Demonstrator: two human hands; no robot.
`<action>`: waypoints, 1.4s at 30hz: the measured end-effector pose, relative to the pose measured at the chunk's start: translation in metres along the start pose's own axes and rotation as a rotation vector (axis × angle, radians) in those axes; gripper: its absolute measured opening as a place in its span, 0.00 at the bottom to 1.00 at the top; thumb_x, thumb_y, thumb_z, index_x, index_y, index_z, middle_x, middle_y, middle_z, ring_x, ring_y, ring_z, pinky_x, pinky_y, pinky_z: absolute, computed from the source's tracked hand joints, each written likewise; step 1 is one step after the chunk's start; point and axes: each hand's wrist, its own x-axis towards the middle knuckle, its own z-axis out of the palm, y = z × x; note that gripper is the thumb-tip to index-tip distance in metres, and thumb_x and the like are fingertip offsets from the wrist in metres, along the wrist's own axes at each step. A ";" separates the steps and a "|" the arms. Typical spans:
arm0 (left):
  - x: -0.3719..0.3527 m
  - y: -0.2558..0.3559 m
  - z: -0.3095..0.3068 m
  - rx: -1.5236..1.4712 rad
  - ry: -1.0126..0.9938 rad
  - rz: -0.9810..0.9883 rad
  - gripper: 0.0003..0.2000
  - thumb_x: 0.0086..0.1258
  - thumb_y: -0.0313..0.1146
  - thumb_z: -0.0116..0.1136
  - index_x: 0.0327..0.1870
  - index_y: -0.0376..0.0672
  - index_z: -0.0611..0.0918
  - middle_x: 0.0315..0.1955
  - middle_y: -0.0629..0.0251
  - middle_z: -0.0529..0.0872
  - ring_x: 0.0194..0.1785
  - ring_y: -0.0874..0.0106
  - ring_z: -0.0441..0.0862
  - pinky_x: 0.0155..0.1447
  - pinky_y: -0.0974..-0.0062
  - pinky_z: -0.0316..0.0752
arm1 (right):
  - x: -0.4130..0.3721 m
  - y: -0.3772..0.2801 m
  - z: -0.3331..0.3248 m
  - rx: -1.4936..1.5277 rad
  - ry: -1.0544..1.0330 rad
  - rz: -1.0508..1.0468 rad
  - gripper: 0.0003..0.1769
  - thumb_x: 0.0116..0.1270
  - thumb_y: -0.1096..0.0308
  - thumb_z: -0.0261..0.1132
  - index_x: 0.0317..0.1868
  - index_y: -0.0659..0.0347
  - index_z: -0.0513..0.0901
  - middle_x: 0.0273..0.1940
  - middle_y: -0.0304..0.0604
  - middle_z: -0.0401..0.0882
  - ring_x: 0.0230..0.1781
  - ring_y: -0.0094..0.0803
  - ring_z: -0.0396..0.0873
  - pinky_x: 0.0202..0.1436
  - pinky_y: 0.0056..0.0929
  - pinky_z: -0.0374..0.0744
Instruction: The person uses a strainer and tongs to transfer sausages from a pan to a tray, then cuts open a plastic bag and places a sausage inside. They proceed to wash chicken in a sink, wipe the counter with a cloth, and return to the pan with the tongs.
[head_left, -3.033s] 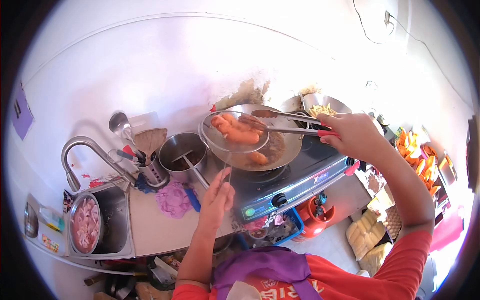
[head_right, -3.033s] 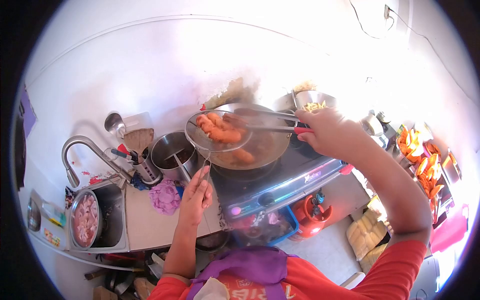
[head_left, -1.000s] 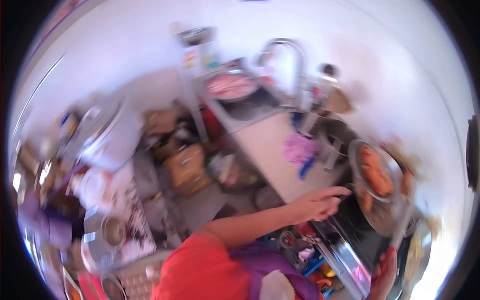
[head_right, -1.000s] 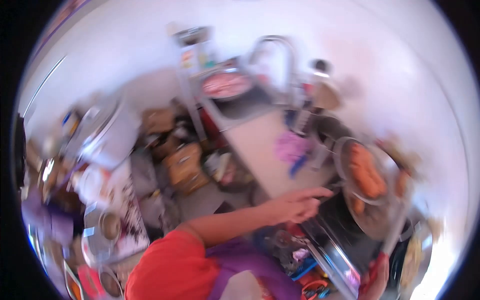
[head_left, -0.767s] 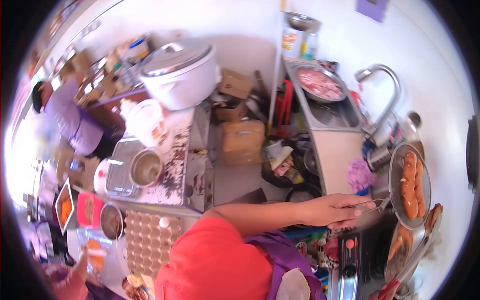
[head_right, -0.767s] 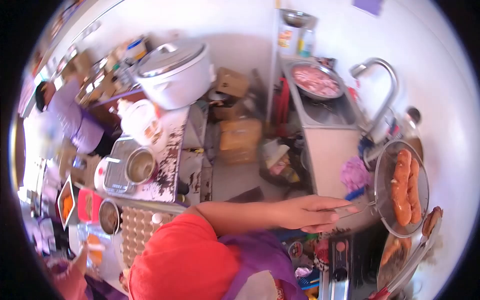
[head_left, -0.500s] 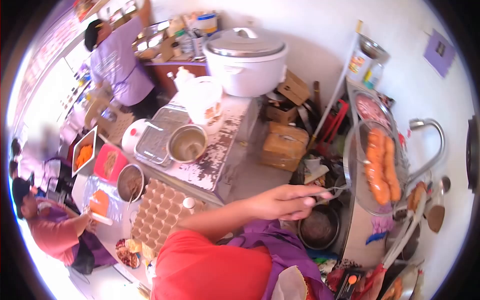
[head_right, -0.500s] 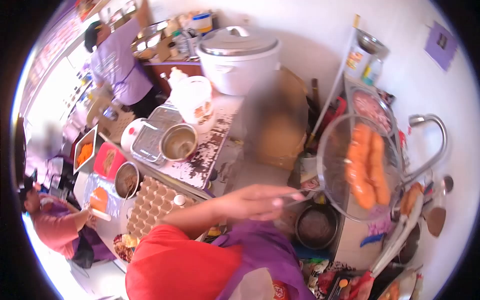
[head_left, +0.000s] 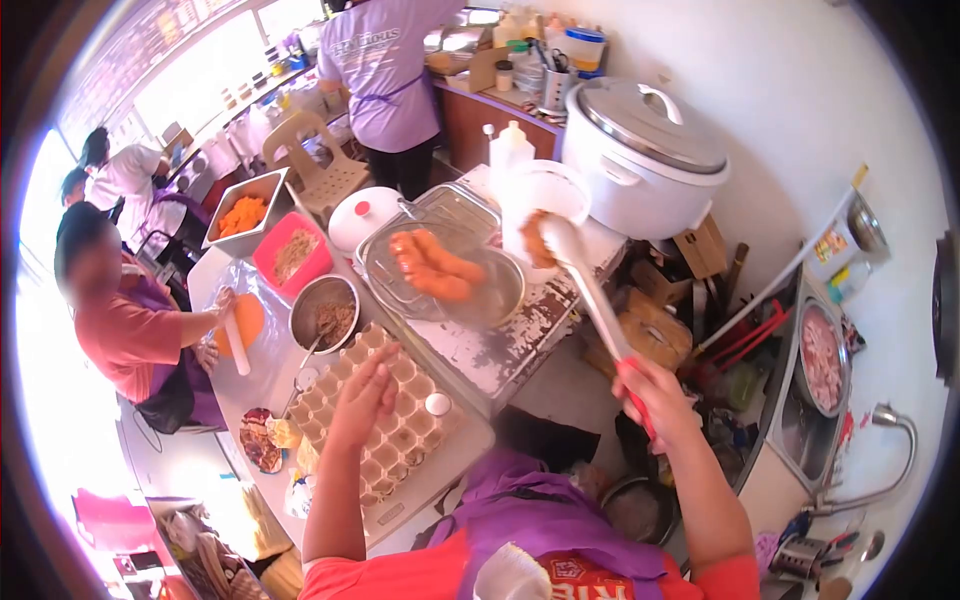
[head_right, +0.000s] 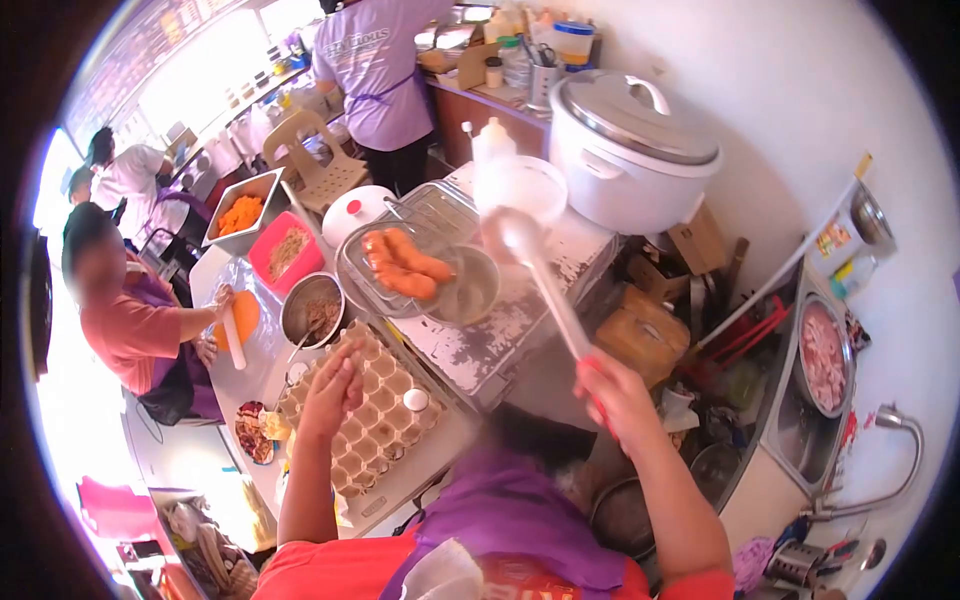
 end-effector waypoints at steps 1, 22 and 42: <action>0.009 -0.002 -0.012 0.014 0.056 0.022 0.19 0.76 0.37 0.41 0.65 0.41 0.66 0.19 0.76 0.64 0.20 0.85 0.59 0.22 0.88 0.53 | 0.033 -0.001 0.010 -0.055 -0.048 -0.009 0.18 0.68 0.59 0.58 0.51 0.63 0.75 0.28 0.37 0.72 0.16 0.15 0.62 0.17 0.14 0.60; 0.118 0.015 -0.084 1.147 0.278 0.163 0.16 0.71 0.32 0.47 0.57 0.38 0.74 0.25 0.52 0.80 0.27 0.70 0.78 0.35 0.70 0.72 | 0.250 0.009 0.103 -1.622 0.130 -0.373 0.18 0.64 0.61 0.58 0.50 0.63 0.76 0.29 0.50 0.81 0.31 0.47 0.81 0.36 0.43 0.77; 0.118 0.083 -0.073 1.277 0.319 0.124 0.18 0.66 0.29 0.47 0.57 0.45 0.75 0.42 0.47 0.81 0.47 0.52 0.79 0.51 0.59 0.71 | 0.229 -0.035 0.096 -1.444 0.033 -0.441 0.27 0.62 0.54 0.61 0.56 0.64 0.73 0.37 0.55 0.82 0.33 0.47 0.82 0.39 0.44 0.78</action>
